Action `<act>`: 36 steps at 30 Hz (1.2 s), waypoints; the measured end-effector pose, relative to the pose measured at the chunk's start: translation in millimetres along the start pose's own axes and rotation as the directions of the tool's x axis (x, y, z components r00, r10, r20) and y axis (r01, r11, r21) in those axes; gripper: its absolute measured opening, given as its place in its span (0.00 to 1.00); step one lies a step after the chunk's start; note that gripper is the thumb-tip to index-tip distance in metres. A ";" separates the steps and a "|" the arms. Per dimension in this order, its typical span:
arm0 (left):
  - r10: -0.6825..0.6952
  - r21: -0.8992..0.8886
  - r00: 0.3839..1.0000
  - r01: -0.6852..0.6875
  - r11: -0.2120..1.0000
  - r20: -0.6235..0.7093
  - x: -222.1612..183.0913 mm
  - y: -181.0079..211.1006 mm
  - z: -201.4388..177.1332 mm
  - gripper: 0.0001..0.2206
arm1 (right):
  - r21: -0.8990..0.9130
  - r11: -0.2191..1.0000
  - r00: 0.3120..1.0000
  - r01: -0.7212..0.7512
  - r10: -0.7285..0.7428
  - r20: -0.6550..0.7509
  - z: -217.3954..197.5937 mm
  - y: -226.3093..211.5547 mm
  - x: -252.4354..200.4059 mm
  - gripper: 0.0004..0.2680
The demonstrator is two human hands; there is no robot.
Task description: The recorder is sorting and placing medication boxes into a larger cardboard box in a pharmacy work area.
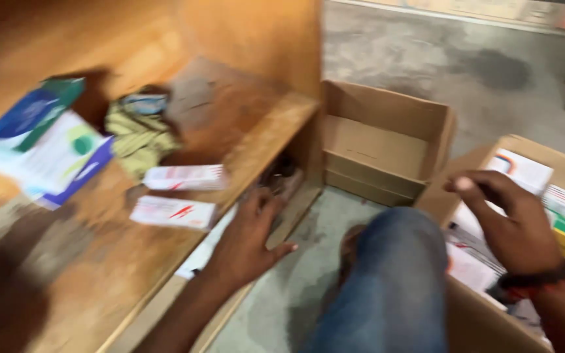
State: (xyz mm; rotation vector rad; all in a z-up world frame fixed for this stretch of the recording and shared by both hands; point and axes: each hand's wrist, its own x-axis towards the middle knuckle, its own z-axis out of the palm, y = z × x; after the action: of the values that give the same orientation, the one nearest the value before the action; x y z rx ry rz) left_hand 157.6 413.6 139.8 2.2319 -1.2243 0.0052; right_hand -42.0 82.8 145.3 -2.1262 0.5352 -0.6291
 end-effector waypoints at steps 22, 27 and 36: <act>-0.170 -0.392 0.985 0.153 0.907 -0.007 -27.1 -171.8 -48.5 0.28 | -0.157 0.988 0.947 -0.002 0.053 0.318 294.7 -163.1 29.0 0.32; -0.400 -0.434 0.916 0.350 0.830 -0.025 -36.2 -57.3 -51.5 0.30 | 0.421 0.631 0.724 -0.651 0.350 0.595 274.9 -177.9 12.0 0.24; -0.056 -0.708 0.998 0.044 0.705 0.006 30.1 32.3 9.0 0.30 | 0.656 0.492 0.814 -0.572 0.436 0.383 113.0 -118.6 1.4 0.16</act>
State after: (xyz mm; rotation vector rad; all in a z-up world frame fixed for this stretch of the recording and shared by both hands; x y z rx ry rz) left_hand 147.7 372.9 156.4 1.5644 -0.9288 -0.4082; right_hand 45.3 216.3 182.7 -1.1077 0.6321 -0.2364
